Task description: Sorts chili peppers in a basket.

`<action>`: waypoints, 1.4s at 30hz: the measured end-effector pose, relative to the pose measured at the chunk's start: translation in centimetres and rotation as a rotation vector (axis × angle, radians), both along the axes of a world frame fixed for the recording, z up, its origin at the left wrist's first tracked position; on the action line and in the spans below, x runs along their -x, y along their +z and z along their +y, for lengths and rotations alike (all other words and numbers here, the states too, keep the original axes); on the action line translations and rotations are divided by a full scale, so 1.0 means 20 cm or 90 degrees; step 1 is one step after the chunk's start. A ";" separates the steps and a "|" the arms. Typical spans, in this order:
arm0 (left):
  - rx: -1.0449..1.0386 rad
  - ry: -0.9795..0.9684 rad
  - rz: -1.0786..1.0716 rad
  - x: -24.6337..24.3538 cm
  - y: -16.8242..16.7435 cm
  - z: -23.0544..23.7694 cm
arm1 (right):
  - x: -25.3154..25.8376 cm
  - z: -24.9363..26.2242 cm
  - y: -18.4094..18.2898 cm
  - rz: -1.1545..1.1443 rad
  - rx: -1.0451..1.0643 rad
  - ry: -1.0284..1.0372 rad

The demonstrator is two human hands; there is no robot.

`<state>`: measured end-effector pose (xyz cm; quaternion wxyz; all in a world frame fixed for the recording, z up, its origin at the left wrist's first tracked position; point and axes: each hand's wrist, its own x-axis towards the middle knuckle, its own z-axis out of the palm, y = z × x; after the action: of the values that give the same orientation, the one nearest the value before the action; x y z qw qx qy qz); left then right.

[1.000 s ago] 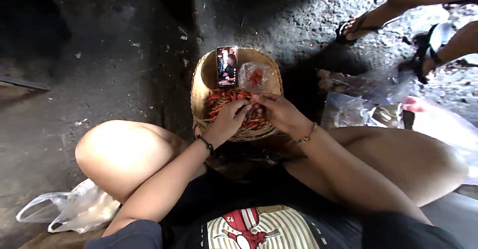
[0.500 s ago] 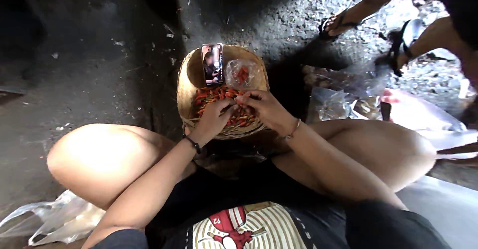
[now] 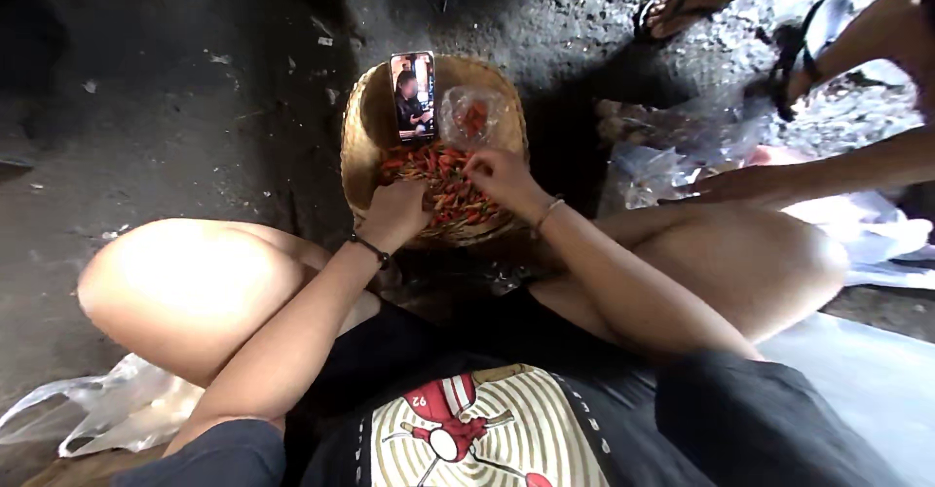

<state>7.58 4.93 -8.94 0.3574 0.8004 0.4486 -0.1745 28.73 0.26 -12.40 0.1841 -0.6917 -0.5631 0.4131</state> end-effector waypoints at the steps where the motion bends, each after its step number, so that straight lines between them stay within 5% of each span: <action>1: -0.003 -0.003 0.005 -0.01 -0.01 -0.01 | 0.02 0.00 -0.02 -0.082 0.005 0.074; 11: -0.047 0.046 -0.051 -0.01 0.02 -0.02 | 0.19 -0.10 -0.25 -0.216 -0.088 0.345; 20: -0.044 0.019 -0.147 0.01 0.02 -0.07 | 0.12 -0.06 0.01 -0.194 -0.005 0.319; 24: 0.023 0.073 -0.132 -0.02 0.06 -0.05 | 0.05 -0.08 0.06 -0.052 -0.072 0.194; 30: 0.083 0.167 -0.357 0.05 -0.02 -0.09 | 0.01 -0.09 0.15 0.154 -0.084 0.052; 35: 0.156 0.245 -0.418 -0.01 0.12 -0.06 | 0.01 -0.10 0.17 0.271 -0.096 -0.011; 42: 0.167 0.239 -0.528 0.02 0.09 -0.10 | 0.06 -0.09 0.18 0.618 0.100 -0.227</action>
<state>7.15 2.99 -7.13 0.6296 0.6558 0.3793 0.1722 27.52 -1.51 -8.76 0.4389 -0.5170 -0.2537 0.6897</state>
